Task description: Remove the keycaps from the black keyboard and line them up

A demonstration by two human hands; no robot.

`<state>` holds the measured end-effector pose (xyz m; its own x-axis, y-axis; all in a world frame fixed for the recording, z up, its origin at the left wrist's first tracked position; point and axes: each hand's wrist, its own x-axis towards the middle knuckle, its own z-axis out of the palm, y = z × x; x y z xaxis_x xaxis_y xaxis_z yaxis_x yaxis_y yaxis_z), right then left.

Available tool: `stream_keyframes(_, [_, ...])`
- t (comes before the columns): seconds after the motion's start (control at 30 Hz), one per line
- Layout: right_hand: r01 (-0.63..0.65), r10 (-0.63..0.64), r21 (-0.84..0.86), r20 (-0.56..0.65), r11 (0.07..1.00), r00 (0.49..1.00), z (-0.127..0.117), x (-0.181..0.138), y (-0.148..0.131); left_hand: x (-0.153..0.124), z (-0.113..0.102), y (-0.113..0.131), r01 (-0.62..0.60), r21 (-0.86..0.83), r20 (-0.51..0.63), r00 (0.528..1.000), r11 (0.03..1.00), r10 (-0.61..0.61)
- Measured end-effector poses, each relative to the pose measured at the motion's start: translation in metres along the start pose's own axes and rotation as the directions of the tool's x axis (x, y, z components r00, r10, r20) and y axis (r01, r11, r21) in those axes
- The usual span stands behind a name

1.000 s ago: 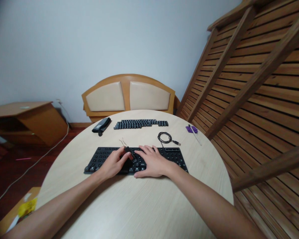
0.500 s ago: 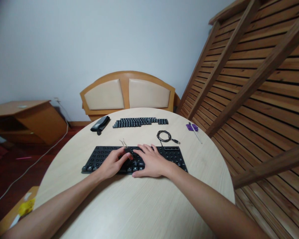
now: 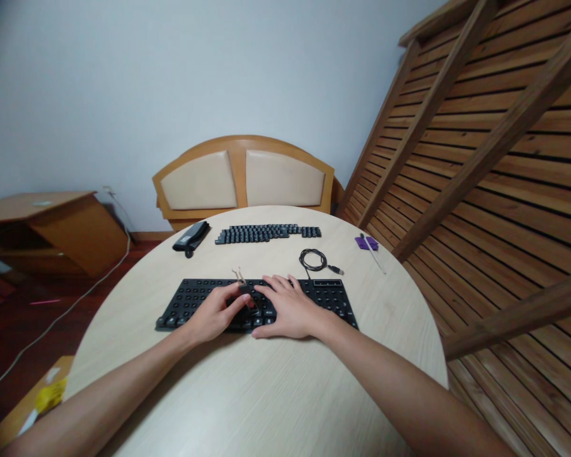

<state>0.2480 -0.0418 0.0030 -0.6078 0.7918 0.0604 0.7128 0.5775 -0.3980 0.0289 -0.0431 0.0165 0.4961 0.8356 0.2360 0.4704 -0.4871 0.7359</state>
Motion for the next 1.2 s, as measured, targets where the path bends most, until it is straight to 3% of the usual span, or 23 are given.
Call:
stream_keyframes(0.47, [0.05, -0.049, 0.005, -0.045, 0.999, 0.998, 0.006, 0.002, 0.002, 0.001, 0.004, 0.003, 0.007, 0.064, 0.016, 1.0, 0.998, -0.008])
stream_keyframes(0.8, [0.045, -0.043, 0.048, -0.033, 0.998, 0.999, 0.003, 0.002, 0.0, -0.001, 0.01, -0.001, -0.111, 0.213, 0.037, 0.994, 0.971, 0.105])
stream_keyframes(1.03, [0.079, -0.073, 0.085, -0.077, 0.993, 0.994, 0.004, 0.001, 0.001, -0.005, 0.011, 0.001, -0.219, 0.385, 0.099, 0.976, 0.896, 0.196])
stream_keyframes(1.2, [0.124, -0.111, 0.1, -0.127, 0.987, 0.986, 0.002, 0.002, 0.001, -0.001, 0.011, -0.002, -0.063, 0.311, 0.013, 0.998, 0.948, 0.062])
